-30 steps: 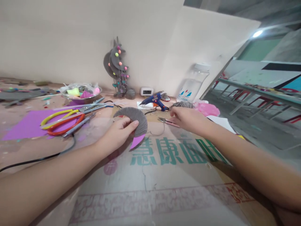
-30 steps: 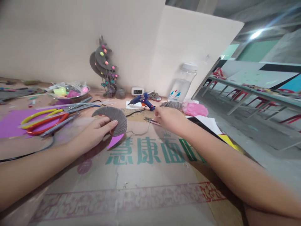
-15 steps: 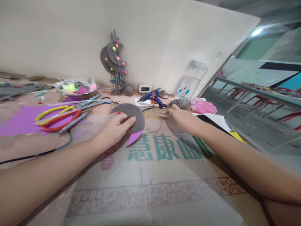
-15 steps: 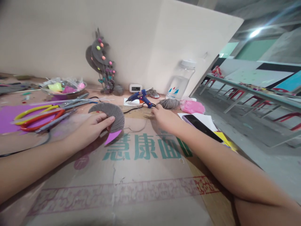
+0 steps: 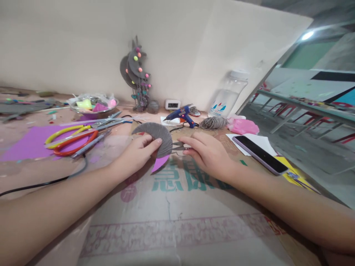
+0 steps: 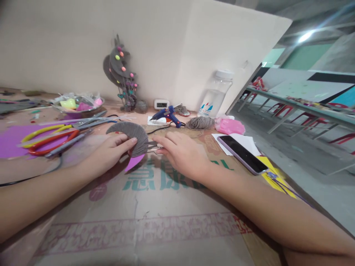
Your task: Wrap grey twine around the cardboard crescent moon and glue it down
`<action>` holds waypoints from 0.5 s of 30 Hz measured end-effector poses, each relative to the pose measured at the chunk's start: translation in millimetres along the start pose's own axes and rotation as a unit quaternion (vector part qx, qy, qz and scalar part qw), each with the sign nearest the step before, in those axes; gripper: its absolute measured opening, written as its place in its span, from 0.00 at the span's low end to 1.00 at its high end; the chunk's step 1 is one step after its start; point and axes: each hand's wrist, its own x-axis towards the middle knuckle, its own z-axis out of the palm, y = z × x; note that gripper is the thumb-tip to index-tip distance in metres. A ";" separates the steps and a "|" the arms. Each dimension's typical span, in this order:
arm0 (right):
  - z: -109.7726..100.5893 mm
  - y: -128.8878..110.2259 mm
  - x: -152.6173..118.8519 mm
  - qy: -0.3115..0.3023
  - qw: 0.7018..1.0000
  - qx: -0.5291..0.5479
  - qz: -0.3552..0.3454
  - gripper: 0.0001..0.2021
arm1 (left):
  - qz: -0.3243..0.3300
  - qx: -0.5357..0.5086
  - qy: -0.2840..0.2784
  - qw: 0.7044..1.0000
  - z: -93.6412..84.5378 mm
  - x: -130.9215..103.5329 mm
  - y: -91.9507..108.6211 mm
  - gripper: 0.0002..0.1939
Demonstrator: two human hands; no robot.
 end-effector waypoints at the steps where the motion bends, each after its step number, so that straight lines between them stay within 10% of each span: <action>1: 2.1 0.9 -1.4 0.005 1.000 -0.011 -0.008 0.15 | 0.000 0.000 -0.003 1.000 0.1 0.2 0.0 0.18; 15: 4.4 8.4 -4.6 -0.017 0.998 0.020 0.063 0.15 | 0.007 -0.032 -0.004 0.999 0.3 1.7 -1.0 0.17</action>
